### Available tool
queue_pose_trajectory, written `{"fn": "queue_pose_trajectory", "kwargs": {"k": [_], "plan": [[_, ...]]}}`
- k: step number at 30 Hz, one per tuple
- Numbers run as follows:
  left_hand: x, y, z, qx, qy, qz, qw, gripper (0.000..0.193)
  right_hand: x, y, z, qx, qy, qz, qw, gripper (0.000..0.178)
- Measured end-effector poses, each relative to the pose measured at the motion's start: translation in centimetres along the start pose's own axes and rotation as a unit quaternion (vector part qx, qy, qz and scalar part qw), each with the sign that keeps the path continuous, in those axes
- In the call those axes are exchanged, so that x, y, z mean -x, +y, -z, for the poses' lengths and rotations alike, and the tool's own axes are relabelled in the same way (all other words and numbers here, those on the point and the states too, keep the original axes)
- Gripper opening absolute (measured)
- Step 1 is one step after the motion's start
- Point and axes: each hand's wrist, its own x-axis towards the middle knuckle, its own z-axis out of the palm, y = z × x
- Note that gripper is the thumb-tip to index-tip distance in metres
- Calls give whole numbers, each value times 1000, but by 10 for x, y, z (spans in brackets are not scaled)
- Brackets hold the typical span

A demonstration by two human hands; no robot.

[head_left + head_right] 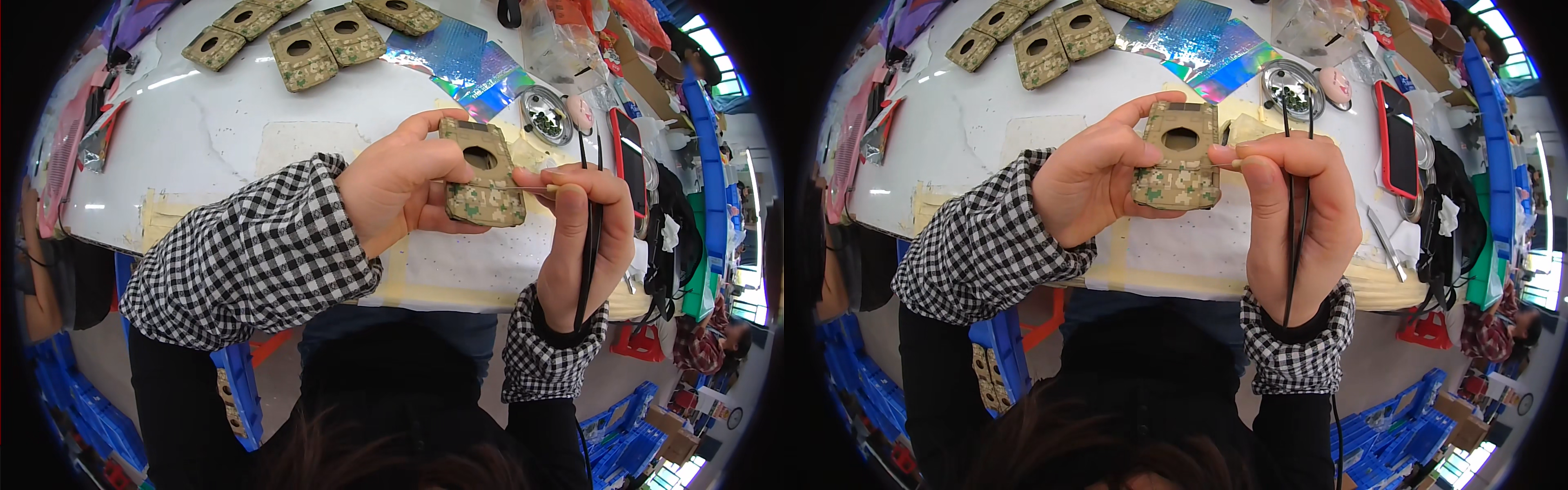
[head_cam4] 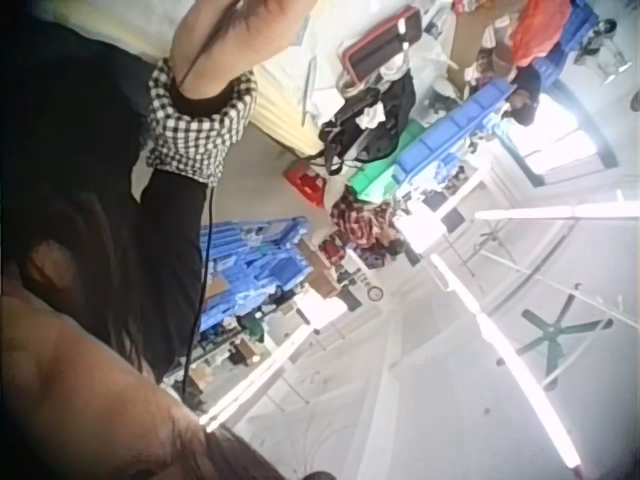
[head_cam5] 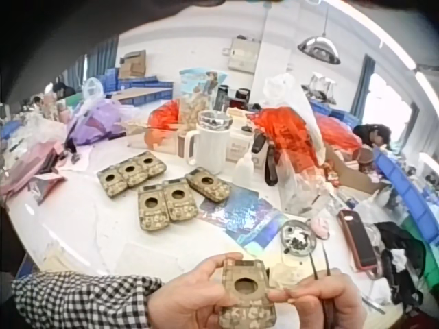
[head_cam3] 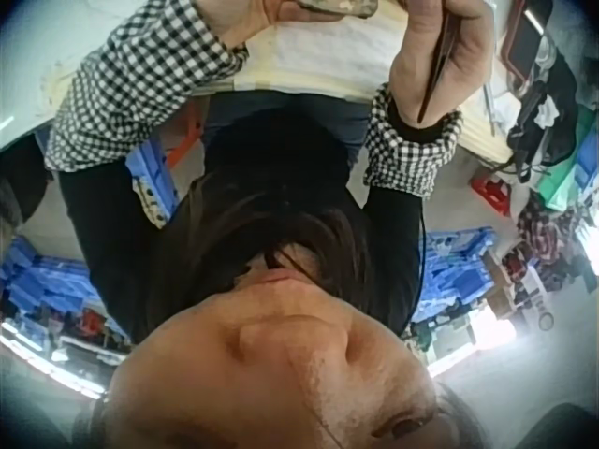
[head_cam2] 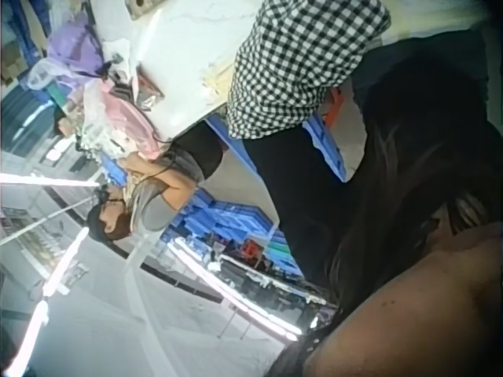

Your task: Applying detail paint to camouflage toy tank hulls at a factory workbench.

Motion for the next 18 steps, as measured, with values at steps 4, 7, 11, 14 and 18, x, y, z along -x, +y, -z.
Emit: {"fn": "queue_pose_trajectory", "kwargs": {"k": [4,7,11,14,18], "plan": [[0,0,0,-5,1,0,1000,62,-1,-2,7,-34,57,-29,997,13],[0,0,1,-5,-4,-2,1000,62,-5,6,19,99,111,17,989,11],[-1,0,2,-12,-2,0,1000,62,-12,19,33,342,115,127,924,6],[-4,-1,6,-13,-10,-13,1000,63,-14,18,32,403,90,150,898,7],[-5,0,6,-18,3,-24,1000,62,-15,24,31,411,44,132,901,10]]}}
